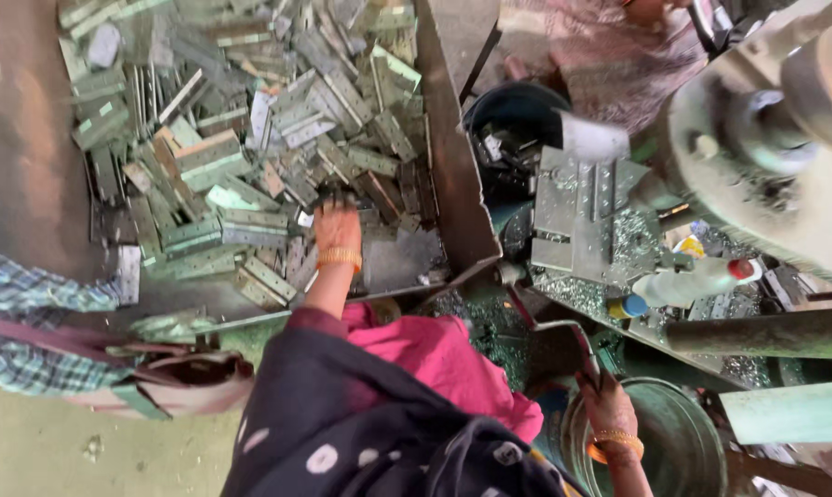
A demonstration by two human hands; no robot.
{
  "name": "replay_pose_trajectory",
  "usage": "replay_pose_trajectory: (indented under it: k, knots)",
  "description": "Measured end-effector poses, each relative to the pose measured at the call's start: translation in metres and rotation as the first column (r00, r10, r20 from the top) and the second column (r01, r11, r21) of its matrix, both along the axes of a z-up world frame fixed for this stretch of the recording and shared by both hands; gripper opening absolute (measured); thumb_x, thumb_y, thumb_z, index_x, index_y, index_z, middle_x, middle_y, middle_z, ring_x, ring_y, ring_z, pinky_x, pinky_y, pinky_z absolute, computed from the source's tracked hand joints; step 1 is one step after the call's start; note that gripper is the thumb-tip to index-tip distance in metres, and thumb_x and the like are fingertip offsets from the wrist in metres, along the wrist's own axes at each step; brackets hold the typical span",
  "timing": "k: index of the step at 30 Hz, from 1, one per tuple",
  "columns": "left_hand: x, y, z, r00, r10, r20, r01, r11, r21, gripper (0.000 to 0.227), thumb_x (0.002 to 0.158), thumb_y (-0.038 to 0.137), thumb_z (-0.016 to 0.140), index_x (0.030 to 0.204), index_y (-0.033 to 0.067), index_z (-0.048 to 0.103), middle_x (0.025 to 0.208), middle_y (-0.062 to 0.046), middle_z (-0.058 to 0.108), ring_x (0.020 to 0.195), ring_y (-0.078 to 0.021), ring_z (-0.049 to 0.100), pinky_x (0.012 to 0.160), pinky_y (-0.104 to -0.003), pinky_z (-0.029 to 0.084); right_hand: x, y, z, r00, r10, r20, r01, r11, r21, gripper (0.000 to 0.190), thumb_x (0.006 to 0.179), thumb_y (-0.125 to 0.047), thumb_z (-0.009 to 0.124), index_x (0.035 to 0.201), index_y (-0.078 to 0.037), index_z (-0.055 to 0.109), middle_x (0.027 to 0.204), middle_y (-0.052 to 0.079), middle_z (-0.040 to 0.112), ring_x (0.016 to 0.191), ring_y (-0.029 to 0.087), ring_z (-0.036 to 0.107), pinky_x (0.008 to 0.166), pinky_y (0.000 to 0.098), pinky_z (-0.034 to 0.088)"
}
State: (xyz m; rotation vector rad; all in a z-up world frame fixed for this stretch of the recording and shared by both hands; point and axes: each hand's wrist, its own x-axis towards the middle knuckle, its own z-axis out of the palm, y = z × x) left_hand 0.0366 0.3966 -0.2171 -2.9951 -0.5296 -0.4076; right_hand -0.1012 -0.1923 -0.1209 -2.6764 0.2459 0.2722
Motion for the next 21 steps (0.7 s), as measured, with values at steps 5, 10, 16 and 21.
replay_pose_trajectory:
  k: [5,10,16,21]
  knots:
    - [-0.027,-0.023,0.003,0.999,-0.035,0.021,0.035,0.999,-0.026,0.022,0.095,0.016,0.053,0.101,0.0107,0.074,0.102,-0.011,0.076,0.094,-0.0284,0.073,0.083,-0.044,0.056,0.002,0.007,0.001,1.0,-0.01,0.004,0.01,1.0,0.029,0.047,0.092,-0.048,0.063,0.119,-0.011,0.068,0.106,0.027,0.072,0.105,0.049,0.065,0.084,0.0565,0.05]
    - [-0.04,-0.011,0.048,0.994,-0.027,-0.108,-0.008,0.95,-0.311,0.017,0.095,0.013,0.059,0.099,0.0092,0.075,0.101,-0.019,0.075,0.096,-0.0363,0.073,0.082,-0.048,0.057,0.0,0.007,-0.001,0.999,-0.034,-0.014,0.034,0.999,-0.003,0.047,0.092,-0.047,0.062,0.121,-0.01,0.066,0.108,0.026,0.072,0.105,0.049,0.065,0.084,0.0579,0.05]
    - [-0.037,-0.043,0.16,0.976,-0.076,0.202,0.192,0.737,-0.648,0.018,0.082,0.016,0.074,0.098,0.0082,0.075,0.098,-0.021,0.075,0.092,-0.0387,0.07,0.079,-0.047,0.054,-0.002,0.003,-0.006,0.998,0.004,0.06,-0.008,0.998,0.063,0.053,0.09,-0.052,0.065,0.119,-0.008,0.065,0.103,0.029,0.072,0.102,0.051,0.066,0.082,0.0584,0.05]
    - [-0.024,-0.149,0.238,0.79,-0.555,0.26,0.449,0.234,-0.862,0.024,0.081,0.009,0.071,0.104,0.0037,0.073,0.097,-0.018,0.077,0.09,-0.0277,0.072,0.082,-0.042,0.055,0.0,0.016,0.004,0.999,-0.026,0.038,0.024,0.998,0.064,0.052,0.088,-0.052,0.065,0.118,-0.009,0.065,0.101,0.03,0.071,0.101,0.052,0.065,0.083,0.0595,0.05]
